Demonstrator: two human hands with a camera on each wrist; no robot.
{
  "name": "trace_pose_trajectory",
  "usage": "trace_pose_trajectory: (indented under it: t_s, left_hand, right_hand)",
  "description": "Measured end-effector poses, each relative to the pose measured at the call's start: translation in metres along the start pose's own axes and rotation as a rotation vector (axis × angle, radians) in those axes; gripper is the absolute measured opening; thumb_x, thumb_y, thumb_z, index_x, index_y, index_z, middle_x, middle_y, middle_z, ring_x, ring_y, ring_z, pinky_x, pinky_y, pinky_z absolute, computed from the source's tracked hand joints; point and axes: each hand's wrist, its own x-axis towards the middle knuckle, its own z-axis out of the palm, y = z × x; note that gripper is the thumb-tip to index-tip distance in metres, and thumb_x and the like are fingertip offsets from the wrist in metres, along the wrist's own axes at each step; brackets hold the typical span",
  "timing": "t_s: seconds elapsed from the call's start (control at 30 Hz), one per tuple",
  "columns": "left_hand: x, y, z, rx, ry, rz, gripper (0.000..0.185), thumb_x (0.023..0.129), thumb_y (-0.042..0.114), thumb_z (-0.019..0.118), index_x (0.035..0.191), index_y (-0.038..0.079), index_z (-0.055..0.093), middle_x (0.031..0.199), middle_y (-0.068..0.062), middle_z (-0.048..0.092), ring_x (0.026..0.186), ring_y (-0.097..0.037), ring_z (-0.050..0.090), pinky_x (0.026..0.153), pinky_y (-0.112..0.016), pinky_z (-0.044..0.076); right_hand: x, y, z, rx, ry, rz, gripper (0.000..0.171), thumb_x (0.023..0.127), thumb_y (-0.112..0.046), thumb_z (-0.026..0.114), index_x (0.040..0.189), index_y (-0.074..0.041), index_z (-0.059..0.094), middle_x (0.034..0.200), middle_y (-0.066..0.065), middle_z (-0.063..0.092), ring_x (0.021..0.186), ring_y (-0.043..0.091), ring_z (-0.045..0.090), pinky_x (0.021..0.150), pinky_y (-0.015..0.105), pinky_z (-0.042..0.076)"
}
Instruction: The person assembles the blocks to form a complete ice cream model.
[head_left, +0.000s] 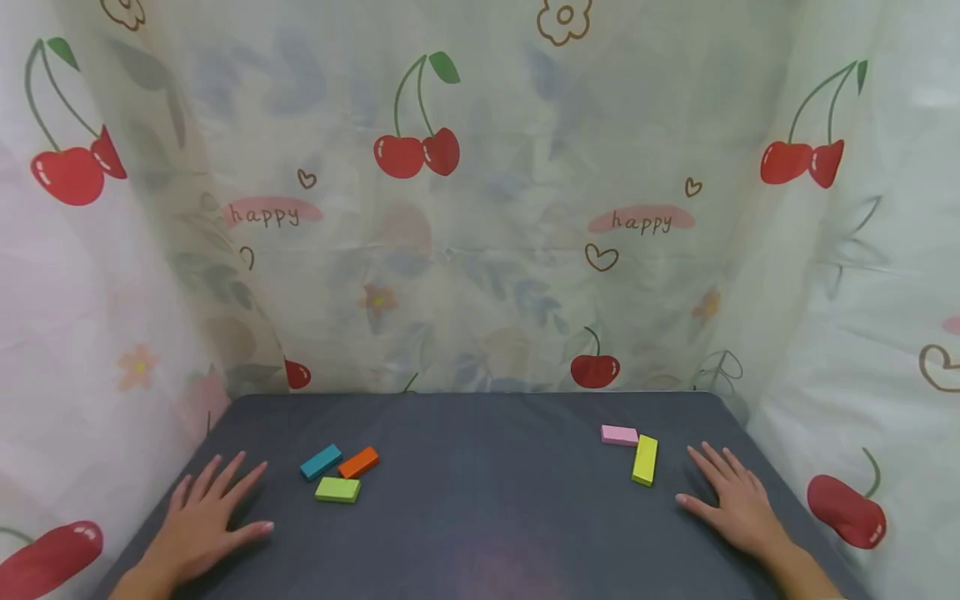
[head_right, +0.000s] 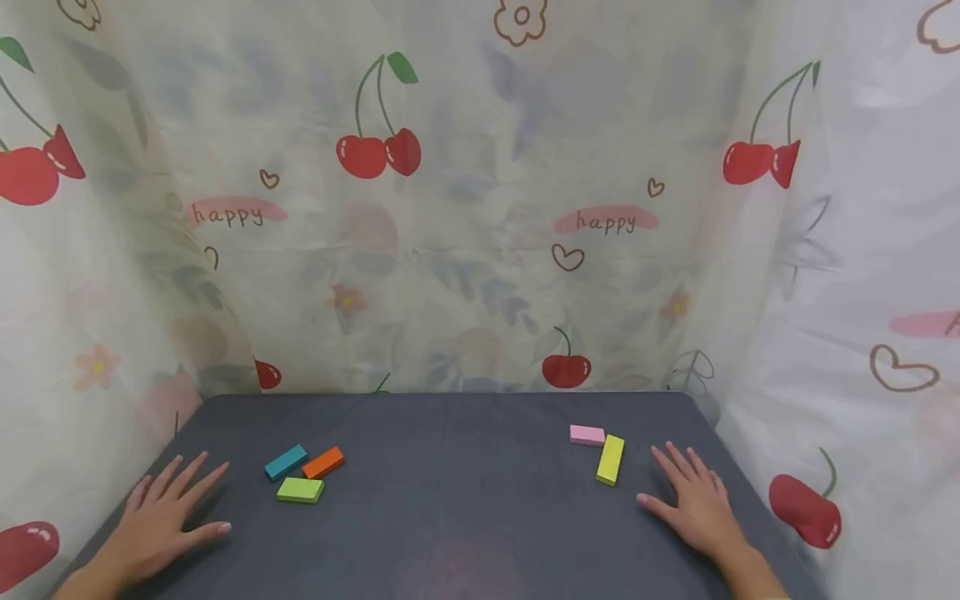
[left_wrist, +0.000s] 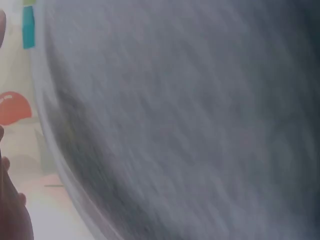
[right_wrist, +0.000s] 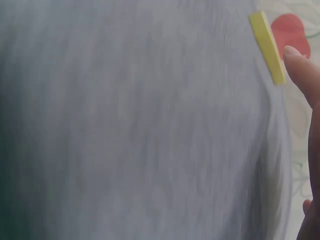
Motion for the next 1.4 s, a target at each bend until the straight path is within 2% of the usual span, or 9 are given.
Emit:
trace_pose_trajectory:
  t_s: [0.17, 0.43, 0.6, 0.73, 0.9, 1.07, 1.23, 1.4]
  left_hand:
    - [0.006, 0.013, 0.001, -0.037, 0.061, 0.029, 0.088, 0.079, 0.071, 0.061, 0.147, 0.018, 0.042, 0.150, -0.021, 0.032, 0.132, -0.049, 0.025, 0.095, -0.072, 0.017]
    - [0.023, 0.036, 0.007, -0.101, 0.079, 0.023, 0.085, 0.078, 0.071, 0.063, 0.137, 0.010, 0.056, 0.142, -0.018, 0.048, 0.129, -0.045, 0.036, 0.093, -0.070, 0.025]
    - [0.032, 0.049, 0.010, -0.158, 0.107, 0.050, 0.066, 0.078, 0.054, 0.075, 0.127, 0.012, 0.065, 0.127, -0.012, 0.062, 0.122, -0.042, 0.045, 0.092, -0.068, 0.029]
    - [0.037, 0.060, 0.011, -0.173, 0.102, 0.064, 0.047, 0.078, 0.039, 0.080, 0.119, 0.017, 0.071, 0.118, -0.007, 0.067, 0.119, -0.040, 0.049, 0.093, -0.067, 0.029]
    - [0.042, 0.070, 0.012, -0.171, 0.099, 0.087, 0.031, 0.077, 0.028, 0.081, 0.107, 0.021, 0.076, 0.107, 0.003, 0.071, 0.115, -0.037, 0.052, 0.092, -0.066, 0.030]
    - [0.044, 0.075, 0.012, -0.147, 0.118, 0.087, 0.024, 0.077, 0.022, 0.082, 0.100, 0.023, 0.079, 0.100, 0.007, 0.071, 0.107, -0.033, 0.056, 0.090, -0.062, 0.036]
    - [0.047, 0.079, 0.007, -0.128, 0.109, 0.067, 0.018, 0.075, 0.020, 0.083, 0.092, 0.025, 0.080, 0.092, 0.010, 0.069, 0.091, -0.026, 0.057, 0.080, -0.054, 0.042]
    - [0.048, 0.084, 0.003, -0.135, 0.073, 0.048, 0.018, 0.074, 0.022, 0.084, 0.090, 0.027, 0.079, 0.084, 0.012, 0.066, 0.081, -0.020, 0.053, 0.070, -0.045, 0.042]
  right_hand:
    - [0.010, -0.015, 0.006, 0.035, 0.009, 0.008, 0.089, 0.084, -0.062, 0.064, 0.149, -0.008, 0.038, 0.150, 0.026, 0.032, 0.136, 0.052, 0.021, 0.094, 0.075, 0.019]
    - [0.025, -0.035, 0.020, 0.088, 0.007, 0.012, 0.085, 0.085, -0.057, 0.066, 0.147, -0.005, 0.040, 0.150, 0.026, 0.033, 0.136, 0.051, 0.024, 0.091, 0.076, 0.024]
    - [0.034, -0.045, 0.028, 0.114, -0.005, 0.022, 0.080, 0.088, -0.054, 0.065, 0.146, -0.004, 0.042, 0.149, 0.026, 0.035, 0.135, 0.051, 0.026, 0.094, 0.075, 0.024]
    - [0.038, -0.049, 0.032, 0.109, 0.004, 0.032, 0.073, 0.090, -0.049, 0.064, 0.144, -0.003, 0.046, 0.147, 0.025, 0.039, 0.133, 0.051, 0.031, 0.097, 0.073, 0.024]
    - [0.038, -0.050, 0.033, 0.121, -0.008, 0.053, 0.068, 0.091, -0.044, 0.065, 0.142, -0.001, 0.048, 0.146, 0.025, 0.041, 0.132, 0.051, 0.034, 0.099, 0.070, 0.022]
    - [0.037, -0.051, 0.029, 0.122, -0.026, 0.035, 0.067, 0.092, -0.040, 0.065, 0.142, 0.000, 0.047, 0.147, 0.025, 0.040, 0.132, 0.050, 0.034, 0.100, 0.070, 0.023]
    - [0.035, -0.056, 0.023, 0.135, -0.059, 0.020, 0.063, 0.092, -0.032, 0.065, 0.142, 0.003, 0.047, 0.147, 0.026, 0.039, 0.132, 0.050, 0.034, 0.100, 0.069, 0.025]
    - [0.030, -0.060, 0.018, 0.139, -0.096, 0.031, 0.063, 0.091, -0.033, 0.067, 0.140, 0.003, 0.048, 0.146, 0.027, 0.040, 0.130, 0.051, 0.036, 0.097, 0.070, 0.028]
